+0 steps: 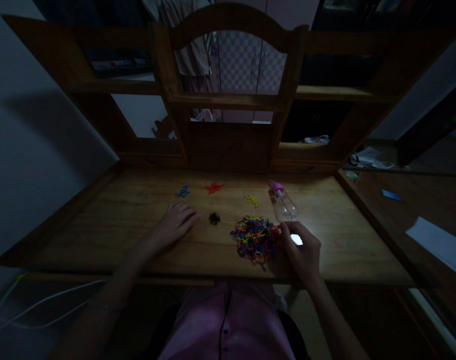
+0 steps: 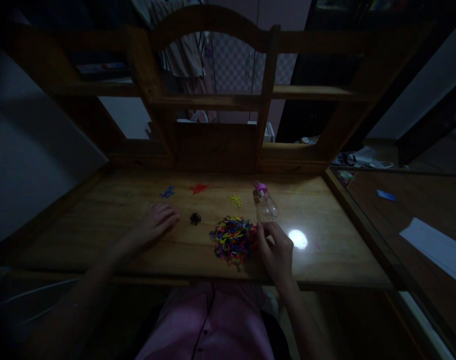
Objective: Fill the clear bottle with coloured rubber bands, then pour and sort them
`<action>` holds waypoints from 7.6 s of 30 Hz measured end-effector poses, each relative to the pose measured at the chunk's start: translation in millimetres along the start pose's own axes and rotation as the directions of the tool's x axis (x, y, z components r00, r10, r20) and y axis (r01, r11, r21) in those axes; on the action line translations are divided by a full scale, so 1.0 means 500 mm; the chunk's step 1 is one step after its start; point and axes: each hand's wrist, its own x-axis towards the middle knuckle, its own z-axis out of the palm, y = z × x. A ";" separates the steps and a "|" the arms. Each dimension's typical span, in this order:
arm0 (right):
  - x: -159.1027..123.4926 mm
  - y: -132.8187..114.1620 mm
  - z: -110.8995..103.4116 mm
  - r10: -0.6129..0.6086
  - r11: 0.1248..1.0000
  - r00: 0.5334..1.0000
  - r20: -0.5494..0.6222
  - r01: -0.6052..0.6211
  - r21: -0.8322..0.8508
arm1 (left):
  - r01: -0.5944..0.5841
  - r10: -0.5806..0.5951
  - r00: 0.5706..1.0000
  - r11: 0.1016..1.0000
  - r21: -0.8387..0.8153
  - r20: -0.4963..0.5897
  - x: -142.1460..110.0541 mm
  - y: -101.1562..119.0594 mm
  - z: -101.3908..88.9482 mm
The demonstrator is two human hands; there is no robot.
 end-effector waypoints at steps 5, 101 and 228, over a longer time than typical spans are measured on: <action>0.001 -0.005 -0.004 0.053 0.998 0.998 -0.037 -0.052 0.023 | 0.019 -0.023 0.999 0.993 0.116 0.032 -0.030 -0.031 0.001; -0.015 0.002 0.010 -0.205 0.977 0.979 0.011 0.206 -0.048 | 0.269 -0.229 0.963 0.729 -0.630 0.145 0.129 0.180 0.025; -0.005 0.009 -0.019 0.028 0.996 1.000 0.015 -0.029 0.086 | 0.036 -0.051 0.992 0.991 -0.128 -0.116 0.021 0.317 0.191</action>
